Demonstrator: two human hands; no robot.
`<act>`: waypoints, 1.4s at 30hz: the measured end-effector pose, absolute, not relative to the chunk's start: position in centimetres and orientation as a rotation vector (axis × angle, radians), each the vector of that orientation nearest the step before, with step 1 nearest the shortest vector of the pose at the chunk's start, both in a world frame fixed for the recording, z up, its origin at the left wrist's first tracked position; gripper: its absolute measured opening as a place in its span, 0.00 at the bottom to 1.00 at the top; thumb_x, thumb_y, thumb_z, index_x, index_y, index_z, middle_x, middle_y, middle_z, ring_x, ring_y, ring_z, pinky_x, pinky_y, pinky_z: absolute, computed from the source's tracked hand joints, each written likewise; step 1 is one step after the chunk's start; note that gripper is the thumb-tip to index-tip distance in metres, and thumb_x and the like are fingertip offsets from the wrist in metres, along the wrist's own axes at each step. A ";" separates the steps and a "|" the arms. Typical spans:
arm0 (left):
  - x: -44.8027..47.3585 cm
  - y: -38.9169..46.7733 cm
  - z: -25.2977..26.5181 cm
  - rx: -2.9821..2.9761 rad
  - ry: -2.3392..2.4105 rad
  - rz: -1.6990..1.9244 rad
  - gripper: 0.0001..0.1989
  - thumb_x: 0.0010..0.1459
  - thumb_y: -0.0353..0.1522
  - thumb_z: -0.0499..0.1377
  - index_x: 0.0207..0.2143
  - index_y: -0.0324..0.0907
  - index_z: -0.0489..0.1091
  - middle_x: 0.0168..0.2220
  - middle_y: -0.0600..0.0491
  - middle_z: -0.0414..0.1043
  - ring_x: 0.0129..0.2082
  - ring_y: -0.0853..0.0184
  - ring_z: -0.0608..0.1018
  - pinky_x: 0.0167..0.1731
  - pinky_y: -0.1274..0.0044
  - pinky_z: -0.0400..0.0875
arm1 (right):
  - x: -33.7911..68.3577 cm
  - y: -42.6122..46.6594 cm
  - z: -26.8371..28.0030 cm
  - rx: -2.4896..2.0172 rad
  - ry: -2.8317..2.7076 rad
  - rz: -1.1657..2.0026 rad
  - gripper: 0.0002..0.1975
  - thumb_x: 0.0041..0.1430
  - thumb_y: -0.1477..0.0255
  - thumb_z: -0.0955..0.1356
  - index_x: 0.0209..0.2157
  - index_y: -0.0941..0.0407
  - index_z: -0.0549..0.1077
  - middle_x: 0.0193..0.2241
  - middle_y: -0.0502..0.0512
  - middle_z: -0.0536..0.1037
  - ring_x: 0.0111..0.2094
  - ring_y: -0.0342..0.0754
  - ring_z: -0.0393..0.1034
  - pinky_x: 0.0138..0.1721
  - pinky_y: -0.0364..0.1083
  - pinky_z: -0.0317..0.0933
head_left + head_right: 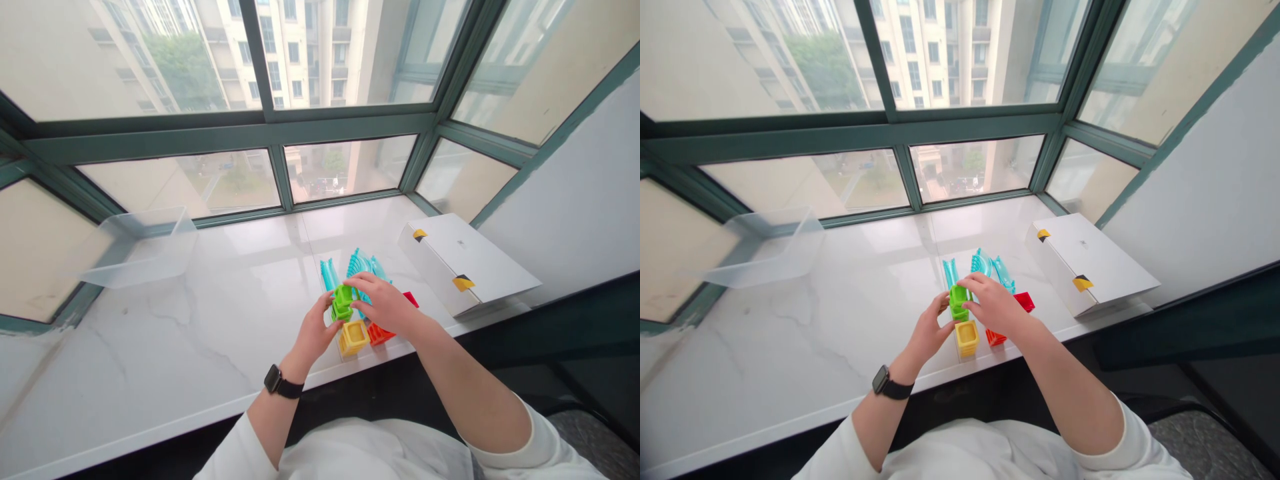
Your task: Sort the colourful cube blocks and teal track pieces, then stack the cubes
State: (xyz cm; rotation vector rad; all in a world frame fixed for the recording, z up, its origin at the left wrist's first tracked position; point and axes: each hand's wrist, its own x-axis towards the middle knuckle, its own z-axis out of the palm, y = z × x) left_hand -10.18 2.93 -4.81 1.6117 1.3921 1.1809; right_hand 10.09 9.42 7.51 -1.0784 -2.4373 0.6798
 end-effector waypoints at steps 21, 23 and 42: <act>-10.2 3.1 -5.0 1.606 1.381 1.169 0.26 0.59 0.30 0.67 0.58 0.49 0.65 0.57 0.48 0.77 0.58 0.57 0.79 0.61 0.58 0.73 | 9.9 10.1 6.4 -1.050 -2.523 0.715 0.23 0.62 0.79 0.69 0.57 0.49 0.76 0.56 0.57 0.77 0.53 0.54 0.76 0.54 0.54 0.71; -10.1 3.1 -5.1 1.590 1.388 1.172 0.26 0.59 0.30 0.67 0.58 0.49 0.64 0.56 0.48 0.77 0.58 0.57 0.80 0.61 0.59 0.73 | 9.9 10.1 6.5 -1.056 -2.526 0.718 0.23 0.62 0.78 0.70 0.57 0.49 0.76 0.56 0.57 0.77 0.53 0.54 0.76 0.54 0.54 0.71; -10.1 3.1 -4.7 1.578 1.370 1.169 0.22 0.60 0.32 0.67 0.54 0.49 0.65 0.53 0.50 0.78 0.56 0.58 0.80 0.60 0.61 0.74 | 9.5 10.1 6.9 -1.075 -2.581 0.745 0.20 0.61 0.76 0.72 0.55 0.49 0.78 0.55 0.55 0.77 0.50 0.54 0.77 0.52 0.52 0.71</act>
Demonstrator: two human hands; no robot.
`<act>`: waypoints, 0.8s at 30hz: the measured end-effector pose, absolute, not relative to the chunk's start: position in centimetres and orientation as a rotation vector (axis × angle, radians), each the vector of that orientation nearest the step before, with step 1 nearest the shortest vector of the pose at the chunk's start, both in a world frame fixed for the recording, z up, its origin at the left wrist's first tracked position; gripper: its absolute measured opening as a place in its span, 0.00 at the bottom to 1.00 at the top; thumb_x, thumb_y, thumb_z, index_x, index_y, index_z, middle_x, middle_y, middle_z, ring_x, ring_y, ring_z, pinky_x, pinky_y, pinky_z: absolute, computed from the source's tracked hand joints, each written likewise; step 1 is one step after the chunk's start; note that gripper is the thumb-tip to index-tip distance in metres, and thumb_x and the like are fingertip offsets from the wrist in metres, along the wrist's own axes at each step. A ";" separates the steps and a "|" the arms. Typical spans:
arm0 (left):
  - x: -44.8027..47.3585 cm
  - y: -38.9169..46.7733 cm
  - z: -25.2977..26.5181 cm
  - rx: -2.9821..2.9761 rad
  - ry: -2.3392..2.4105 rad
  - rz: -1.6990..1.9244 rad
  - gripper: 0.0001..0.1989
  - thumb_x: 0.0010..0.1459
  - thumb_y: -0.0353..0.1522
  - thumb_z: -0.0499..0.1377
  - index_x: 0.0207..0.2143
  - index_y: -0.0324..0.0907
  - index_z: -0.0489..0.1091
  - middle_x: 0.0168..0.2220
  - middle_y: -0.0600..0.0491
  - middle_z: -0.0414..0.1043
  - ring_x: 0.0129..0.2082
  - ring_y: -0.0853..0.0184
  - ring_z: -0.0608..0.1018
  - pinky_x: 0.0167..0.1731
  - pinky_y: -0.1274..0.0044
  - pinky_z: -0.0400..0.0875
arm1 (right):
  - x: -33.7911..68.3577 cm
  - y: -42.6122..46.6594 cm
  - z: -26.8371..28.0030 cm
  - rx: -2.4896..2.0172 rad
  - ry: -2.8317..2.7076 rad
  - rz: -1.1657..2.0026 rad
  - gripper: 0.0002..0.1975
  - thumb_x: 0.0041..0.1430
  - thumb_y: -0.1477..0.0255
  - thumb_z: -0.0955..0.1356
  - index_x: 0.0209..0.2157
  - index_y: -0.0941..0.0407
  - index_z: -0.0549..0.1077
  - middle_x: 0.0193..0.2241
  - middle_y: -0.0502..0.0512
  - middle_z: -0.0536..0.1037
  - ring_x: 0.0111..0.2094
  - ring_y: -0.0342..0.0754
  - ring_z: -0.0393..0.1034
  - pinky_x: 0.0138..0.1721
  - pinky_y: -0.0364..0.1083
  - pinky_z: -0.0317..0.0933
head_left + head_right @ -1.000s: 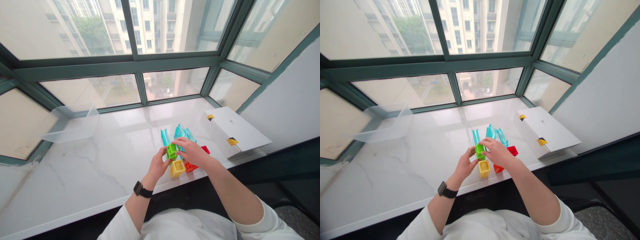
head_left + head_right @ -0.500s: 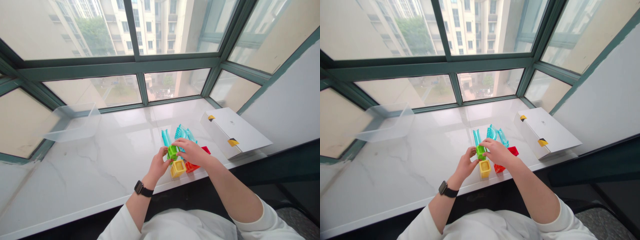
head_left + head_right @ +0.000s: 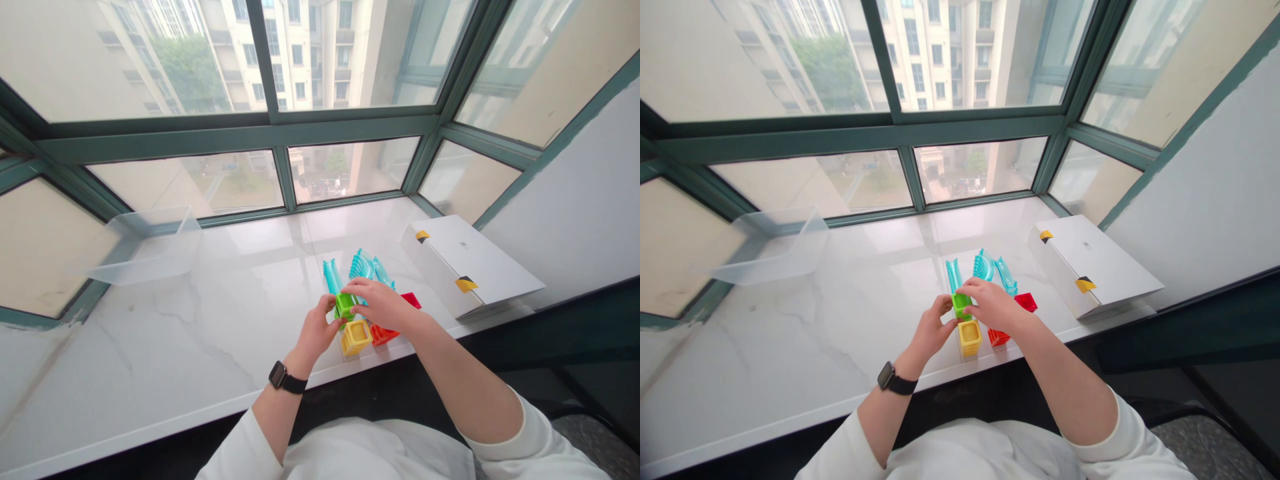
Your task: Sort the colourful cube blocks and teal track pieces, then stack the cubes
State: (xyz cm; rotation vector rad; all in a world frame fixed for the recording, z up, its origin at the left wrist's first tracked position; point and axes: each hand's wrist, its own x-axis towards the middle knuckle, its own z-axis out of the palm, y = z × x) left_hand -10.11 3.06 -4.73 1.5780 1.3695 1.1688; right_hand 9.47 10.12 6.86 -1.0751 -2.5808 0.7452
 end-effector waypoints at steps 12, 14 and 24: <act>-10.1 3.0 -4.9 1.542 1.349 1.179 0.21 0.60 0.32 0.67 0.53 0.49 0.66 0.53 0.50 0.78 0.57 0.58 0.80 0.60 0.60 0.73 | 9.3 10.5 6.8 -1.075 -2.603 0.758 0.20 0.61 0.75 0.73 0.54 0.48 0.79 0.50 0.55 0.78 0.48 0.52 0.76 0.50 0.50 0.70; -10.1 3.0 -4.8 1.535 1.337 1.186 0.21 0.59 0.31 0.67 0.52 0.49 0.66 0.53 0.51 0.78 0.56 0.58 0.80 0.60 0.61 0.73 | 9.3 10.5 6.8 -1.083 -2.605 0.772 0.20 0.60 0.75 0.73 0.54 0.49 0.79 0.51 0.55 0.78 0.48 0.52 0.76 0.50 0.50 0.69; -10.1 3.1 -4.3 1.532 1.397 1.112 0.22 0.57 0.31 0.67 0.52 0.50 0.66 0.51 0.51 0.79 0.54 0.58 0.81 0.57 0.62 0.75 | 9.3 10.5 7.1 -1.139 -2.628 0.808 0.20 0.61 0.75 0.72 0.54 0.49 0.78 0.50 0.55 0.78 0.48 0.53 0.75 0.50 0.50 0.67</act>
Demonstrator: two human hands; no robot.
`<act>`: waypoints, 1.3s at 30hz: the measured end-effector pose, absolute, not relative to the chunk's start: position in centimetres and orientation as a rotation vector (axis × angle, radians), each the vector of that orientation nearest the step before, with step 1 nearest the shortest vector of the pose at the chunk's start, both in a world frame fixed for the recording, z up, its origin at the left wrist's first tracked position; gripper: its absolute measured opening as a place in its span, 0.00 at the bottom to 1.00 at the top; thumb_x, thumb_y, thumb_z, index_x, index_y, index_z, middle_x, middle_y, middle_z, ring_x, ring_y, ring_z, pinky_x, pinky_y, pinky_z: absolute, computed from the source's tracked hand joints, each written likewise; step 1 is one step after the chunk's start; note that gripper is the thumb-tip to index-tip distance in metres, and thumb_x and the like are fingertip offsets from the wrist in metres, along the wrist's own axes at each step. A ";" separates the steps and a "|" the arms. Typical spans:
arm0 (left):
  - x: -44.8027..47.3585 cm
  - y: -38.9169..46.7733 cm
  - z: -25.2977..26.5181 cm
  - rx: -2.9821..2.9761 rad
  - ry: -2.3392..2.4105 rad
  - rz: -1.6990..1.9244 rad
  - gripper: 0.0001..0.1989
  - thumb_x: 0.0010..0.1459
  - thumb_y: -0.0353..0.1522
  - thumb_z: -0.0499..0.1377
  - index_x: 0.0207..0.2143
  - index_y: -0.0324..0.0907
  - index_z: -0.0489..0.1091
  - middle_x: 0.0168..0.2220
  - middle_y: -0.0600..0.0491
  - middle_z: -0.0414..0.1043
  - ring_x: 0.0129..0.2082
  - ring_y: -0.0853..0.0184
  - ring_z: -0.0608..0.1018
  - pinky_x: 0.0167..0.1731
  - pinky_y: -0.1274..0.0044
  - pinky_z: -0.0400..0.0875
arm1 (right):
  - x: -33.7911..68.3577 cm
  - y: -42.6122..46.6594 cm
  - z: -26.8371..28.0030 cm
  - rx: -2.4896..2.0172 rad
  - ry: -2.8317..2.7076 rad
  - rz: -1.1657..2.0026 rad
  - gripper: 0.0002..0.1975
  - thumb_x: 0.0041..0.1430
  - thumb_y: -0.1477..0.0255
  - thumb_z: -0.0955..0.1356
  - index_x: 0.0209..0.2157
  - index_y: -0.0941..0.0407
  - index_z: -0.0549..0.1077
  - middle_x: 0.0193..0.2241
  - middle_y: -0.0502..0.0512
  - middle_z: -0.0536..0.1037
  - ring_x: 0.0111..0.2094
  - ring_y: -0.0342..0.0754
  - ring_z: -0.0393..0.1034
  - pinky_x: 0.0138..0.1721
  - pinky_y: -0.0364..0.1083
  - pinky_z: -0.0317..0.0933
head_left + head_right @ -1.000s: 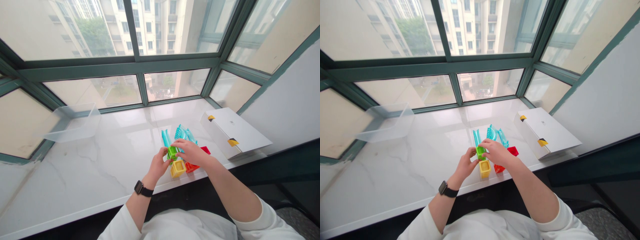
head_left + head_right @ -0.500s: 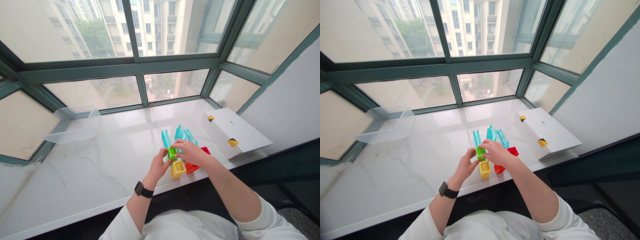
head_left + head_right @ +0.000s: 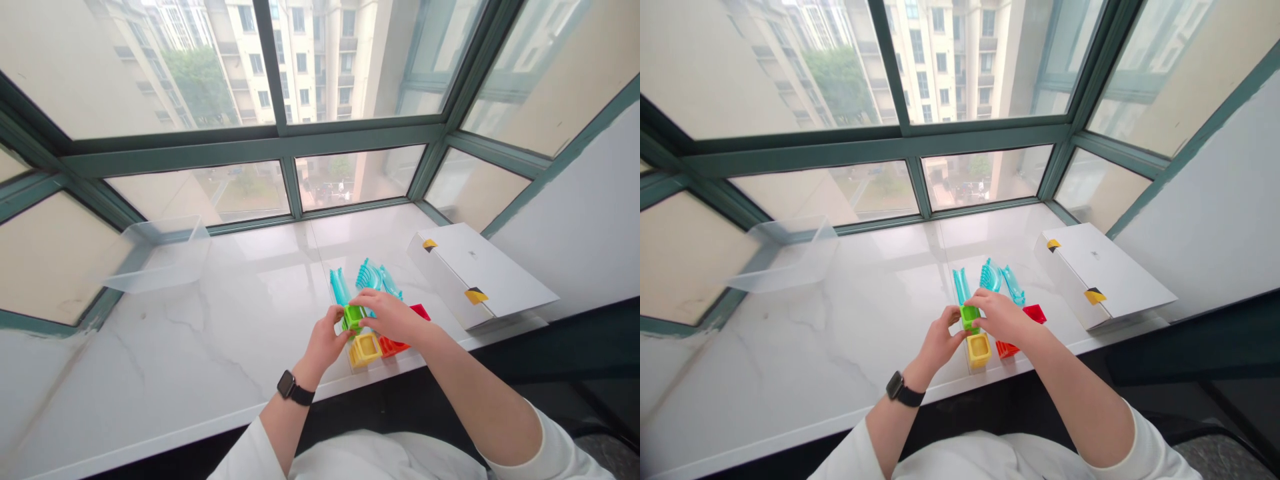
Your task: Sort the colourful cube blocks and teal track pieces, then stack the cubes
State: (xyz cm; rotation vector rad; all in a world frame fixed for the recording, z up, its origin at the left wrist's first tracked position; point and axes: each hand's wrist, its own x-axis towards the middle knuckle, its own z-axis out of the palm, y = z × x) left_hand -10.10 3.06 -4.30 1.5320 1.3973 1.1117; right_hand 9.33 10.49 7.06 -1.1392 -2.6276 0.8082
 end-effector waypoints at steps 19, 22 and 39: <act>-11.0 3.2 -1.0 1.661 1.556 0.682 0.24 0.55 0.30 0.66 0.55 0.49 0.67 0.50 0.49 0.80 0.49 0.53 0.82 0.49 0.64 0.74 | 5.6 10.6 11.1 -1.460 -2.842 0.944 0.19 0.52 0.86 0.71 0.44 0.56 0.72 0.47 0.57 0.74 0.47 0.54 0.72 0.43 0.47 0.60; -11.0 2.9 -0.5 1.644 1.542 0.667 0.25 0.57 0.30 0.65 0.56 0.49 0.67 0.54 0.48 0.78 0.53 0.52 0.80 0.53 0.62 0.74 | 5.6 10.5 11.2 -1.477 -2.862 0.931 0.20 0.51 0.87 0.70 0.45 0.56 0.72 0.47 0.57 0.74 0.47 0.53 0.72 0.42 0.46 0.60; -13.3 -1.2 -4.5 1.526 1.637 1.064 0.25 0.65 0.35 0.58 0.64 0.46 0.62 0.62 0.43 0.72 0.56 0.58 0.80 0.57 0.60 0.74 | 8.9 9.4 9.4 -1.164 -2.658 0.778 0.27 0.59 0.81 0.69 0.60 0.52 0.71 0.58 0.61 0.73 0.61 0.57 0.68 0.61 0.56 0.63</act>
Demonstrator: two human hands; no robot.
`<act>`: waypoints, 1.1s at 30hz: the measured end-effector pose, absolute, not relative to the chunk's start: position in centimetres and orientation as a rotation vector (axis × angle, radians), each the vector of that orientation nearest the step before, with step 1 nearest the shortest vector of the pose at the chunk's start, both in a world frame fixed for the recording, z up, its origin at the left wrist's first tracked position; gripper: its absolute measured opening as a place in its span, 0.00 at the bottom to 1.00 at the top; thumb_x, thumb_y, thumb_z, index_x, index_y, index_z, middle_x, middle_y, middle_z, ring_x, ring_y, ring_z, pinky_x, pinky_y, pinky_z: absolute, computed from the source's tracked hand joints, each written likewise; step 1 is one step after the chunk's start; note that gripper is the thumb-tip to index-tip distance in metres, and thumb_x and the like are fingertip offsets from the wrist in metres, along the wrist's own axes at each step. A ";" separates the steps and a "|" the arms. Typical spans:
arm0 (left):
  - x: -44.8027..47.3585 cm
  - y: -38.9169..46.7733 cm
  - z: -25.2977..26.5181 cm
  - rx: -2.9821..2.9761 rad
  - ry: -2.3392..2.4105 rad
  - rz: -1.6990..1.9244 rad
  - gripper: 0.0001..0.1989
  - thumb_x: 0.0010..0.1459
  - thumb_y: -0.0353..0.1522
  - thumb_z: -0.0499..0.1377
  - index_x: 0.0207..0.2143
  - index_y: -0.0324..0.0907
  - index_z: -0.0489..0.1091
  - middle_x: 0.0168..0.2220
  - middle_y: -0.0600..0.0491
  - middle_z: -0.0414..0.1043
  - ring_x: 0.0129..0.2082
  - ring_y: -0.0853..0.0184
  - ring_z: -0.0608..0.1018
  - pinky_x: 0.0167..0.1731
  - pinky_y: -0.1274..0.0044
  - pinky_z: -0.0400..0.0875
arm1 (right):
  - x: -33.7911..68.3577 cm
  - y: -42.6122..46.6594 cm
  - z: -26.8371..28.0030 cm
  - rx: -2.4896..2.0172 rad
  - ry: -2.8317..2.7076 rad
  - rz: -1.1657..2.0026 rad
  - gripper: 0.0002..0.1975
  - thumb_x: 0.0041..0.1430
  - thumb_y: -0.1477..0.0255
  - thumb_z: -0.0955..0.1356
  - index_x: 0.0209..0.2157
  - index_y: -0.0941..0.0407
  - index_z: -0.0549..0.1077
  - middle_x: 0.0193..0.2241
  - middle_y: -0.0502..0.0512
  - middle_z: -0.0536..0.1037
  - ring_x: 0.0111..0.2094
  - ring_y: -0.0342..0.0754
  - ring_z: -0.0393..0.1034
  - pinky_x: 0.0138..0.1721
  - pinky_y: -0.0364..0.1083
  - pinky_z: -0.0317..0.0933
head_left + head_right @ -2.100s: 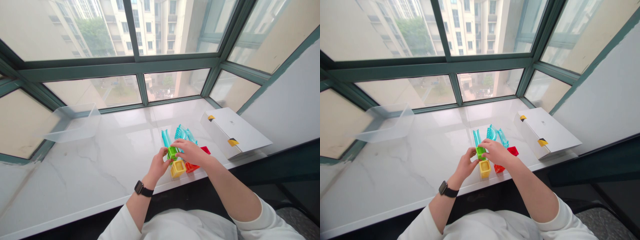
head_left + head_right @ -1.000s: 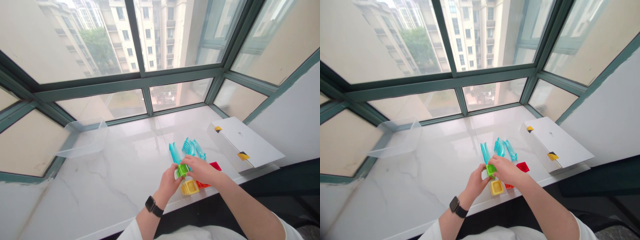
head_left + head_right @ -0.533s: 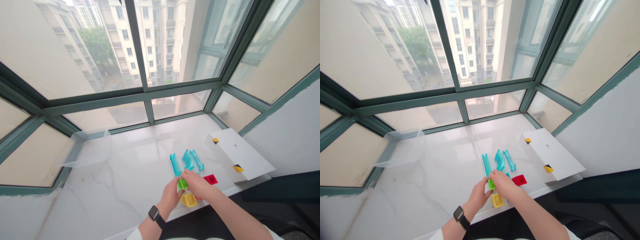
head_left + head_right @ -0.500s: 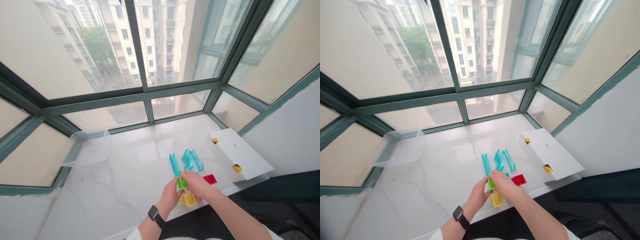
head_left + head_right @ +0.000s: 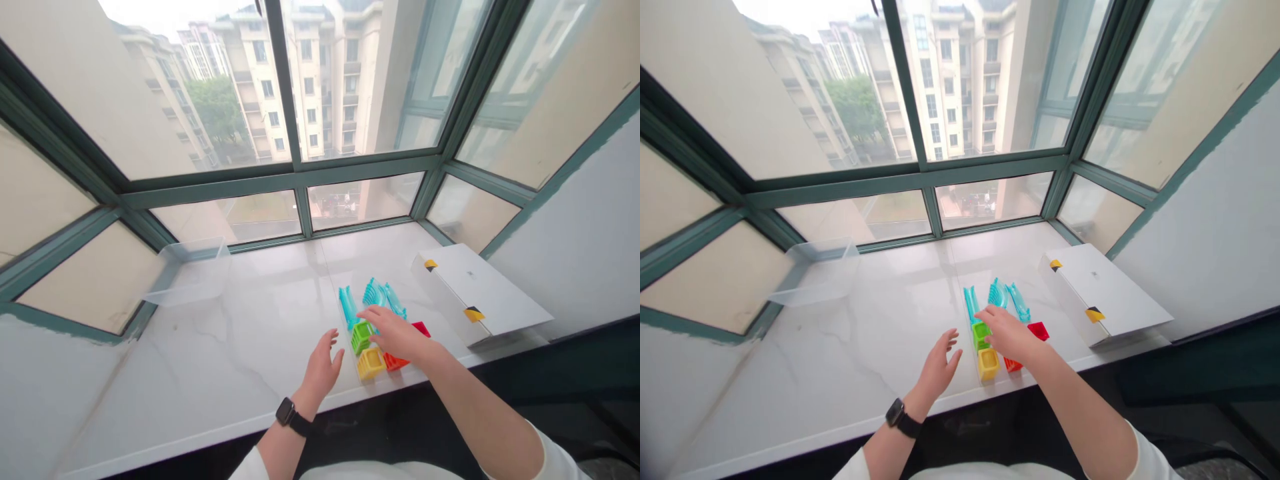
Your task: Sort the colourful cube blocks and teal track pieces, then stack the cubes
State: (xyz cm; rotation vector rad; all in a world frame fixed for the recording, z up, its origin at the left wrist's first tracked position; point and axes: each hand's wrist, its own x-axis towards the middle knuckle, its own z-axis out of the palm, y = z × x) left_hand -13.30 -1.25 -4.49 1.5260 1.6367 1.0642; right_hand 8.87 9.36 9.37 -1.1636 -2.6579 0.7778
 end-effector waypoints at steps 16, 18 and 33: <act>-16.0 -7.0 -10.7 1.077 1.764 1.177 0.23 0.59 0.46 0.58 0.51 0.42 0.71 0.47 0.44 0.79 0.46 0.58 0.82 0.52 0.62 0.76 | 6.5 -3.7 4.1 -0.516 -2.254 1.010 0.21 0.67 0.78 0.63 0.59 0.50 0.71 0.57 0.60 0.75 0.59 0.51 0.71 0.62 0.53 0.66; -15.7 -6.7 -11.2 1.028 1.743 1.195 0.25 0.57 0.48 0.59 0.50 0.41 0.71 0.47 0.44 0.79 0.46 0.58 0.82 0.50 0.63 0.76 | 5.5 -4.2 1.4 -0.615 -2.334 1.096 0.26 0.65 0.79 0.64 0.62 0.50 0.69 0.59 0.60 0.74 0.62 0.52 0.69 0.65 0.55 0.64; -15.5 -8.1 -11.1 1.102 1.686 1.098 0.26 0.62 0.56 0.55 0.30 0.43 0.73 0.24 0.55 0.71 0.26 0.64 0.73 0.31 0.74 0.67 | 5.1 -3.8 -10.5 -0.826 -2.429 0.941 0.19 0.62 0.81 0.67 0.52 0.54 0.75 0.54 0.61 0.77 0.58 0.55 0.70 0.63 0.56 0.64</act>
